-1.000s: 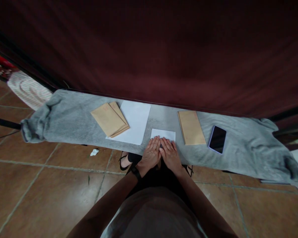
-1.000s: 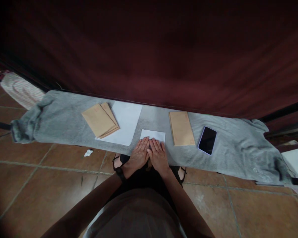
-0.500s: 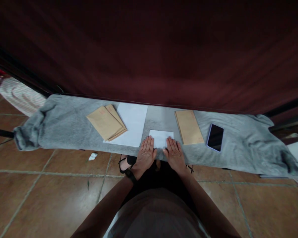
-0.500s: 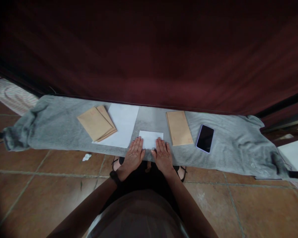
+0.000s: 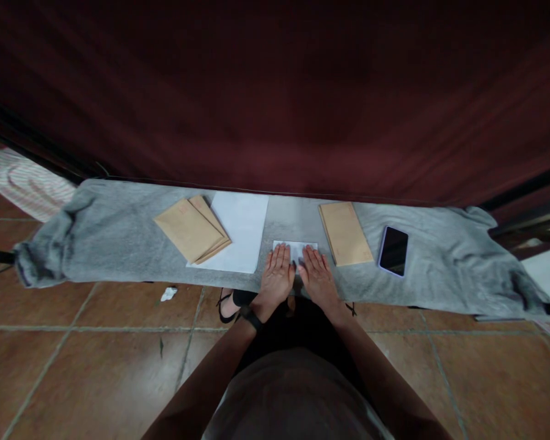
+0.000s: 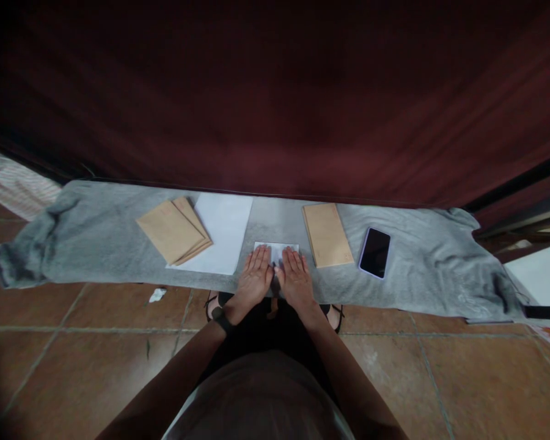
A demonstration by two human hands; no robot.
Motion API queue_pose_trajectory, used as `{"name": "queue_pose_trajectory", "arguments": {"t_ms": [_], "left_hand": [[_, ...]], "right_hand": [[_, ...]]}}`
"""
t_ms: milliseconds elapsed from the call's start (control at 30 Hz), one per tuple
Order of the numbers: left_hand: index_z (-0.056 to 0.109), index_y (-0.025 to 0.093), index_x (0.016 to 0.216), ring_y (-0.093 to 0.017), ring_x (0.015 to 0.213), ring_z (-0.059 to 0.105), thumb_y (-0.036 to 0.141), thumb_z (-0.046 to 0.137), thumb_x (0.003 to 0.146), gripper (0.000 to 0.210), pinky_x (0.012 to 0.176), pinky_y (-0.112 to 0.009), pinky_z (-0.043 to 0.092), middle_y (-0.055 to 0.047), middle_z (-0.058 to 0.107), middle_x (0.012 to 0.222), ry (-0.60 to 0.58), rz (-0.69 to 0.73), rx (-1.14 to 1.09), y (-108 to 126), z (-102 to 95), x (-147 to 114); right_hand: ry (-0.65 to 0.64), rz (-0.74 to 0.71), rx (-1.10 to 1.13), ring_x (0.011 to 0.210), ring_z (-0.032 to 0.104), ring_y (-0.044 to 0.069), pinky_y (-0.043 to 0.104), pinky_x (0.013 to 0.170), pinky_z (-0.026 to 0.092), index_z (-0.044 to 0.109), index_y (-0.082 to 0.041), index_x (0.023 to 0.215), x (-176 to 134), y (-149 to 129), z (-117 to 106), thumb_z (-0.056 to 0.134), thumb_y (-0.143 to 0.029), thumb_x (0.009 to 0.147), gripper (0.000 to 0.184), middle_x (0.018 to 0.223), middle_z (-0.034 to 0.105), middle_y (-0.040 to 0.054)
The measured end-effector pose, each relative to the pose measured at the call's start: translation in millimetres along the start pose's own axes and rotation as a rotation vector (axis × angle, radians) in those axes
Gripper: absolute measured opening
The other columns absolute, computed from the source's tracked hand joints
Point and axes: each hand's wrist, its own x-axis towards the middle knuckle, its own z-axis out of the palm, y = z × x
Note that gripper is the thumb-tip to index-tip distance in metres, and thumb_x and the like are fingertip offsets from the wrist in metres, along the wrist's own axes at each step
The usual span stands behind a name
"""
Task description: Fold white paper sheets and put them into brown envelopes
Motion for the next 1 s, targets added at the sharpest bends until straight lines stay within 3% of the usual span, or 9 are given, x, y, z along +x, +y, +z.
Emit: {"name": "queue_pose_trajectory", "arguments": {"t_ms": [233, 500, 733, 1000], "left_hand": [[0.033, 0.005, 0.154, -0.027, 0.153, 0.023, 0.025, 0.03, 0.101, 0.057, 0.124, -0.049, 0.024, -0.016, 0.034, 0.161, -0.023, -0.026, -0.02, -5, 11.0, 24], [0.029, 0.006, 0.156, -0.028, 0.152, 0.025, 0.031, 0.029, 0.103, 0.059, 0.122, -0.051, 0.03, -0.017, 0.033, 0.16, 0.063, -0.102, -0.096, -20, 23.8, 17], [0.039, 0.003, 0.151, -0.028, 0.15, 0.03, 0.032, 0.025, 0.105, 0.057, 0.121, -0.049, 0.033, -0.019, 0.036, 0.158, 0.061, -0.16, -0.073, -25, 21.5, 13], [0.036, 0.008, 0.153, -0.027, 0.149, 0.032, 0.032, 0.026, 0.105, 0.055, 0.119, -0.052, 0.035, -0.018, 0.041, 0.156, 0.133, -0.145, -0.079, -26, 23.2, 10]], "right_hand": [[-0.023, 0.007, 0.033, 0.148, 0.036, 0.025, 0.052, 0.121, 0.026, 0.041, -0.011, 0.152, 26, -1, 12, 0.029, -0.036, 0.107, 0.053, 0.155, 0.044, 0.0156], [0.01, 0.009, -0.008, 0.149, 0.033, 0.028, 0.054, 0.12, 0.027, 0.035, -0.008, 0.154, 18, 4, 15, 0.035, -0.034, 0.106, 0.055, 0.158, 0.039, 0.0177], [0.031, 0.062, -0.028, 0.147, 0.035, 0.03, 0.052, 0.118, 0.029, 0.032, -0.007, 0.156, 10, 13, 14, 0.033, -0.038, 0.106, 0.059, 0.158, 0.039, 0.0193], [0.065, 0.12, -0.05, 0.146, 0.037, 0.031, 0.05, 0.117, 0.032, 0.033, -0.005, 0.155, 1, 18, 11, 0.034, -0.039, 0.106, 0.059, 0.157, 0.039, 0.0207]]}}
